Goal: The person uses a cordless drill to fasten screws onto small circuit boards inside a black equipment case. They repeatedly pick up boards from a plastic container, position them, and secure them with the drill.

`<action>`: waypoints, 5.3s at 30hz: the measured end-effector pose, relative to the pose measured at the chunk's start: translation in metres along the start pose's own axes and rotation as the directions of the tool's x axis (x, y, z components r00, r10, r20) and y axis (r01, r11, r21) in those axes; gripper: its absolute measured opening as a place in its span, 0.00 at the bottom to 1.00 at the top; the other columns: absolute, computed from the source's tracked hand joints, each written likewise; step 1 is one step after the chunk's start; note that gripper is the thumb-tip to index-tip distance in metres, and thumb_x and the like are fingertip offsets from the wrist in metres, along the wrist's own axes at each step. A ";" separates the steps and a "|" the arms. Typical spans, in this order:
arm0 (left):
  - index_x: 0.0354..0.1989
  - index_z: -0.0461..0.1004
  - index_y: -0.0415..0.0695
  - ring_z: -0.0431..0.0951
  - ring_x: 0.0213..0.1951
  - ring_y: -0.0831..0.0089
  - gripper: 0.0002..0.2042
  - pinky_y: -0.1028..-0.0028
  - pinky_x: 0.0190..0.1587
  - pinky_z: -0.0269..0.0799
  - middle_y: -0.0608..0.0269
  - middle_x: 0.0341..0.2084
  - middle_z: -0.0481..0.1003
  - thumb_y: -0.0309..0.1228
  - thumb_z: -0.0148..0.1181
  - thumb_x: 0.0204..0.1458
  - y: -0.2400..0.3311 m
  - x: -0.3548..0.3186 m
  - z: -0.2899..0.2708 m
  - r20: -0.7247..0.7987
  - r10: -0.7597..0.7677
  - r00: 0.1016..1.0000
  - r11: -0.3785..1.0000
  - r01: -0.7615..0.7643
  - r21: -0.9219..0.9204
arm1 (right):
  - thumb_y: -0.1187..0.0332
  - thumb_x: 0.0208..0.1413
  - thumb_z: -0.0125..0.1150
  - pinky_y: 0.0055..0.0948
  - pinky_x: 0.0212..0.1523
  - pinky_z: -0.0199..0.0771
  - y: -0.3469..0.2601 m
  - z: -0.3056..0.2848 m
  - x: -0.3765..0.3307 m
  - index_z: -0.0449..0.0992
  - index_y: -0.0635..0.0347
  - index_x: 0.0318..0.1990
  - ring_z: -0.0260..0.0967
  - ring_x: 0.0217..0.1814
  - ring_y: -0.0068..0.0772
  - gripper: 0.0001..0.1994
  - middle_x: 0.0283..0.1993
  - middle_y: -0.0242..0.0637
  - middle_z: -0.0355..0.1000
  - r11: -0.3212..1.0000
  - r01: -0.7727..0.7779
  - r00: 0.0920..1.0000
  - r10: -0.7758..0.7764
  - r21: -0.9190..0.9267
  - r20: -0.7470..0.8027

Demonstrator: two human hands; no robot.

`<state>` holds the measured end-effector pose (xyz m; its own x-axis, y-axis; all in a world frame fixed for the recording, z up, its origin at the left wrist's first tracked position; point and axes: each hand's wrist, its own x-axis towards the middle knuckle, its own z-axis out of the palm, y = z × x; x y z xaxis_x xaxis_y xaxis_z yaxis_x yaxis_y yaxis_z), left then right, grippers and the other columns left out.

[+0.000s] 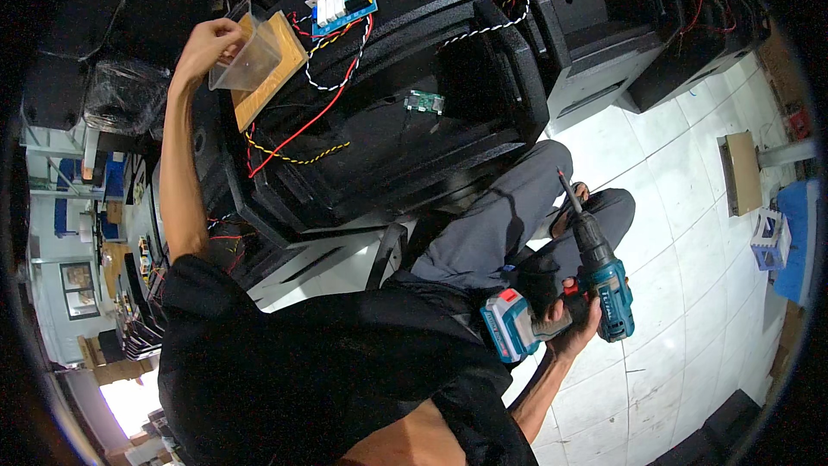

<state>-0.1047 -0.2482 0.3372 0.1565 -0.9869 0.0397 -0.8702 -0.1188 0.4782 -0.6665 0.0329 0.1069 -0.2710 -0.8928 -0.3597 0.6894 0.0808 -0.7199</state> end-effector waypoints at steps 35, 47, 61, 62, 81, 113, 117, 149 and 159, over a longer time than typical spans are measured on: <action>0.41 0.75 0.45 0.75 0.51 0.65 0.08 0.64 0.59 0.69 0.60 0.44 0.77 0.35 0.55 0.60 0.135 -0.189 0.271 0.568 0.091 0.818 -0.534 0.521 -0.665 | 0.51 0.48 0.65 0.24 0.25 0.69 0.003 0.072 0.002 0.73 0.73 0.45 0.67 0.20 0.26 0.29 0.21 0.36 0.70 0.956 -0.243 0.881 0.290 -0.167 0.375; 0.42 0.74 0.45 0.75 0.50 0.69 0.09 0.67 0.59 0.68 0.64 0.42 0.76 0.37 0.56 0.59 0.143 -0.191 0.276 0.537 0.036 0.843 -0.529 0.472 -0.706 | 0.56 0.51 0.64 0.27 0.25 0.71 0.005 0.072 -0.001 0.72 0.75 0.48 0.68 0.21 0.27 0.27 0.31 0.44 0.76 0.965 -0.209 0.911 0.251 -0.160 0.326; 0.45 0.73 0.35 0.78 0.47 0.60 0.10 0.61 0.54 0.73 0.49 0.42 0.77 0.29 0.49 0.63 0.140 -0.179 0.273 0.285 0.134 0.949 -0.063 0.295 -0.954 | 0.41 0.56 0.55 0.25 0.17 0.71 0.016 0.072 0.009 0.61 0.74 0.57 0.67 0.14 0.30 0.39 0.46 0.57 0.74 0.980 -0.105 0.938 0.155 -0.171 0.310; 0.43 0.74 0.34 0.78 0.47 0.60 0.10 0.61 0.54 0.73 0.48 0.43 0.77 0.29 0.50 0.63 0.140 -0.177 0.272 0.309 0.127 0.943 -0.025 0.314 -0.949 | 0.41 0.56 0.54 0.24 0.16 0.71 0.016 0.071 0.010 0.61 0.74 0.57 0.67 0.14 0.30 0.39 0.46 0.57 0.74 0.979 -0.111 0.938 0.159 -0.169 0.307; 0.41 0.72 0.37 0.77 0.40 0.55 0.15 0.60 0.40 0.72 0.49 0.35 0.75 0.27 0.62 0.42 0.052 -0.019 0.345 0.329 0.639 0.695 0.490 -0.698 0.522 | 0.41 0.61 0.45 0.21 0.15 0.71 0.016 0.031 0.009 0.65 0.77 0.52 0.64 0.13 0.27 0.37 0.28 0.48 0.72 0.986 -0.122 0.978 0.099 0.116 0.182; 0.51 0.70 0.42 0.68 0.57 0.52 0.23 0.58 0.61 0.60 0.48 0.52 0.70 0.25 0.62 0.43 0.046 -0.021 0.336 0.368 0.716 0.593 0.391 -0.778 0.492 | 0.45 0.63 0.44 0.25 0.19 0.74 0.024 0.029 0.014 0.62 0.79 0.56 0.71 0.18 0.33 0.36 0.38 0.55 0.75 0.999 -0.039 0.983 0.032 0.032 0.181; 0.49 0.71 0.42 0.70 0.54 0.55 0.19 0.56 0.57 0.63 0.50 0.48 0.72 0.27 0.63 0.46 0.045 -0.017 0.339 0.402 0.637 0.658 0.523 -0.752 0.402 | 0.45 0.61 0.47 0.26 0.23 0.78 0.022 0.035 0.008 0.58 0.78 0.60 0.75 0.24 0.38 0.38 0.46 0.61 0.73 0.999 -0.027 0.985 0.021 0.035 0.168; 0.34 0.79 0.35 0.79 0.28 0.44 0.20 0.55 0.30 0.74 0.38 0.24 0.77 0.45 0.62 0.54 -0.011 0.018 0.392 -0.343 0.546 0.764 0.836 -0.469 0.285 | 0.66 0.58 0.60 0.21 0.17 0.69 0.094 0.262 0.117 0.69 0.57 0.53 0.65 0.17 0.18 0.16 0.29 0.30 0.70 0.988 -0.147 0.980 0.152 0.050 -0.128; 0.43 0.79 0.37 0.73 0.51 0.46 0.18 0.59 0.56 0.65 0.41 0.48 0.74 0.40 0.63 0.53 0.026 -0.003 0.368 -0.007 0.074 0.997 0.997 -0.074 -0.003 | 0.66 0.58 0.60 0.21 0.16 0.69 0.100 0.259 0.124 0.71 0.58 0.47 0.65 0.17 0.18 0.12 0.29 0.29 0.70 0.989 -0.145 0.980 0.147 0.022 -0.132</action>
<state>-0.3001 -0.2885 0.0265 0.0954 -0.9921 0.0811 -0.8777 -0.0454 0.4770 -0.4572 -0.1845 0.1446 -0.2532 -0.8048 -0.5369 0.7361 0.1999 -0.6467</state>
